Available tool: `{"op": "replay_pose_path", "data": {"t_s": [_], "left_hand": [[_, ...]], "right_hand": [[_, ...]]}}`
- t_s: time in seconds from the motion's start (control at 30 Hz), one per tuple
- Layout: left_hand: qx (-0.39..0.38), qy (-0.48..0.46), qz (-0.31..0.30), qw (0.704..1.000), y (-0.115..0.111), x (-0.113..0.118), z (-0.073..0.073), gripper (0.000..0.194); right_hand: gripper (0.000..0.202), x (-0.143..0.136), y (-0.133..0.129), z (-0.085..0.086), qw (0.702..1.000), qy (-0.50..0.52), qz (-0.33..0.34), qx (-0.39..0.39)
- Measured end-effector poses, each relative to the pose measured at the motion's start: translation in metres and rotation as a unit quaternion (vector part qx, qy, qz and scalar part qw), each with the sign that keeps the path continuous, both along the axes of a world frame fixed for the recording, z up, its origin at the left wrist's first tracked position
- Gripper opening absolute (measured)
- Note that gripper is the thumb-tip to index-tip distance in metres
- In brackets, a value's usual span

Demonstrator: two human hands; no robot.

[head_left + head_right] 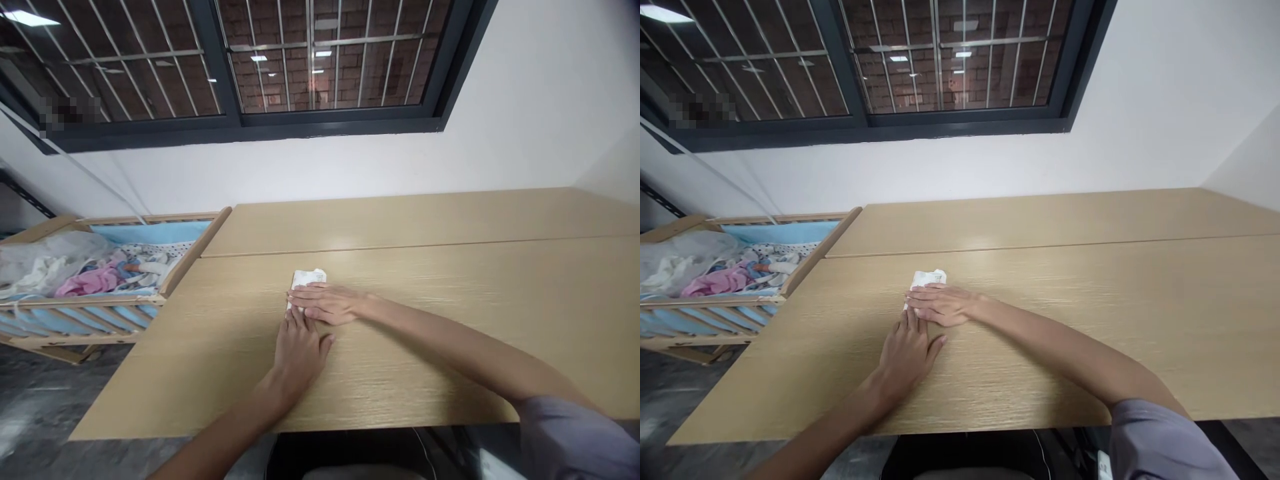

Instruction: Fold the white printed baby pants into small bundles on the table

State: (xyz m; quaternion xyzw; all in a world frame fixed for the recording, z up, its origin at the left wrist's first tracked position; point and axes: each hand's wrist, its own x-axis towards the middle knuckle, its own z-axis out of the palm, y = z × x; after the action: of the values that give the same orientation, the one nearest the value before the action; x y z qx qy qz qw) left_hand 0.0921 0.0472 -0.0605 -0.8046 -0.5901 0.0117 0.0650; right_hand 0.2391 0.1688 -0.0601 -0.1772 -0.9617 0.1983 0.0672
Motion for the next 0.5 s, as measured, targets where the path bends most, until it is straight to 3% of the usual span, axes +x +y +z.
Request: {"op": "replay_pose_path", "data": {"t_s": [0.3, 0.43, 0.5], "left_hand": [[0.032, 0.004, 0.019, 0.999, -0.002, 0.001, -0.01, 0.067], [0.03, -0.034, 0.008, 0.999, 0.004, -0.006, 0.004, 0.057], [0.028, -0.056, 0.021, 0.998, 0.014, -0.017, 0.017, 0.052]], "right_hand": [[0.06, 0.024, 0.056, -0.012, 0.997, 0.03, -0.074, 0.012], [0.061, 0.026, 0.056, -0.01, 0.995, 0.028, -0.098, -0.016], [0.06, 0.027, 0.054, -0.003, 0.987, 0.065, -0.146, -0.032]]}}
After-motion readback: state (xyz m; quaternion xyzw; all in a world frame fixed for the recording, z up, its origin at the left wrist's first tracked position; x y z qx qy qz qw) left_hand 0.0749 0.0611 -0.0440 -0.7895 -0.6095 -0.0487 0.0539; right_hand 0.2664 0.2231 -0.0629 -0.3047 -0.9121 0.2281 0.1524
